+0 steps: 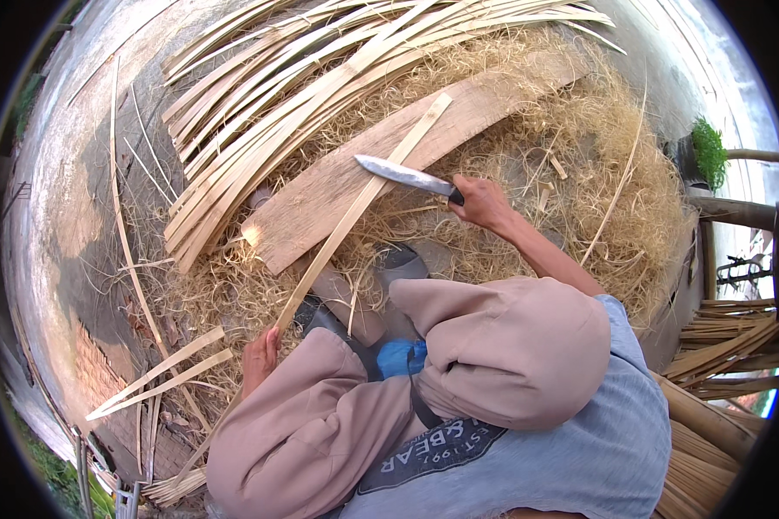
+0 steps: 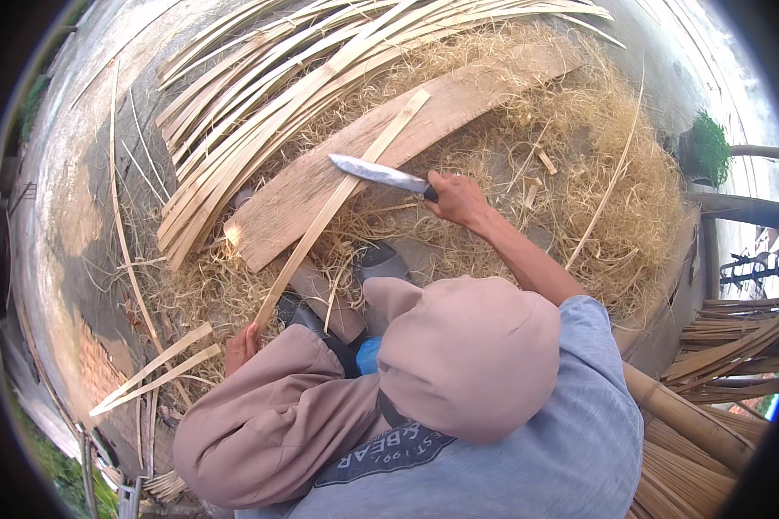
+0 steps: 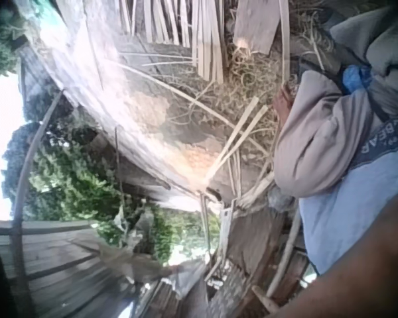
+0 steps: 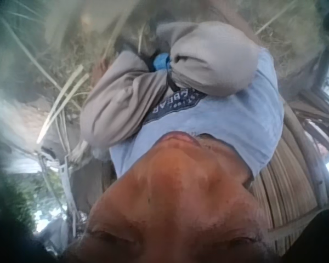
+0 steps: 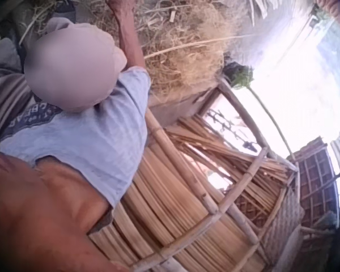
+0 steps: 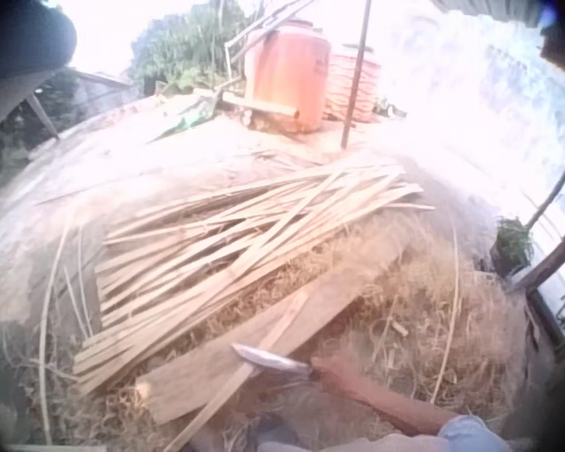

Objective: The person sits on the ground and uses a knife to split long bamboo strips into thinner slats. They repeatedly position a strip on a wooden board, strike it with the knife to split it, and then set the resulting slats aside.

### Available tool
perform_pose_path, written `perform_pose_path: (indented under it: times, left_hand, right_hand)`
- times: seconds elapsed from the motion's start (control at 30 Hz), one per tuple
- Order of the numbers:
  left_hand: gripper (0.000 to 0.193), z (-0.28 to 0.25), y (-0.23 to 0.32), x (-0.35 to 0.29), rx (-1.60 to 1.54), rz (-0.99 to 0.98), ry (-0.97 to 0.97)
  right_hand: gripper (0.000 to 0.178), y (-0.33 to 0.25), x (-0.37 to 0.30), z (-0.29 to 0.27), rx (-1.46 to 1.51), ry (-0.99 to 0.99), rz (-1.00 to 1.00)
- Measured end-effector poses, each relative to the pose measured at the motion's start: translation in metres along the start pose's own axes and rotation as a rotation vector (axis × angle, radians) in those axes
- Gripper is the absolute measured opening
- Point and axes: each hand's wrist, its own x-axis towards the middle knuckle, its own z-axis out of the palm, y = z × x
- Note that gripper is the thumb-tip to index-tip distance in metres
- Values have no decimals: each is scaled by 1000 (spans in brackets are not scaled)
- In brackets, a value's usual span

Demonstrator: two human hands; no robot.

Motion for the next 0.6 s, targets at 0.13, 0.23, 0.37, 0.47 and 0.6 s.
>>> perform_pose_path:
  times: [0.13,0.23,0.37,0.47,0.6]
  left_hand:
    - [43,5,1,5,1,11,19]
    - [45,2,-5,1,-13,-46,-11]
    - [48,4,-17,-7,-34,-86,-35]
    - [49,5,-19,-5,-53,-87,-59]
    - [55,-15,-4,-3,-89,-179,-175]
  right_hand:
    - [35,21,21,11,82,92,150]
    - [35,-6,2,13,-67,-92,-145]
    - [36,62,42,-1,221,201,462]
    - [36,17,25,0,-15,60,65]
    - [38,35,32,-6,69,154,305]
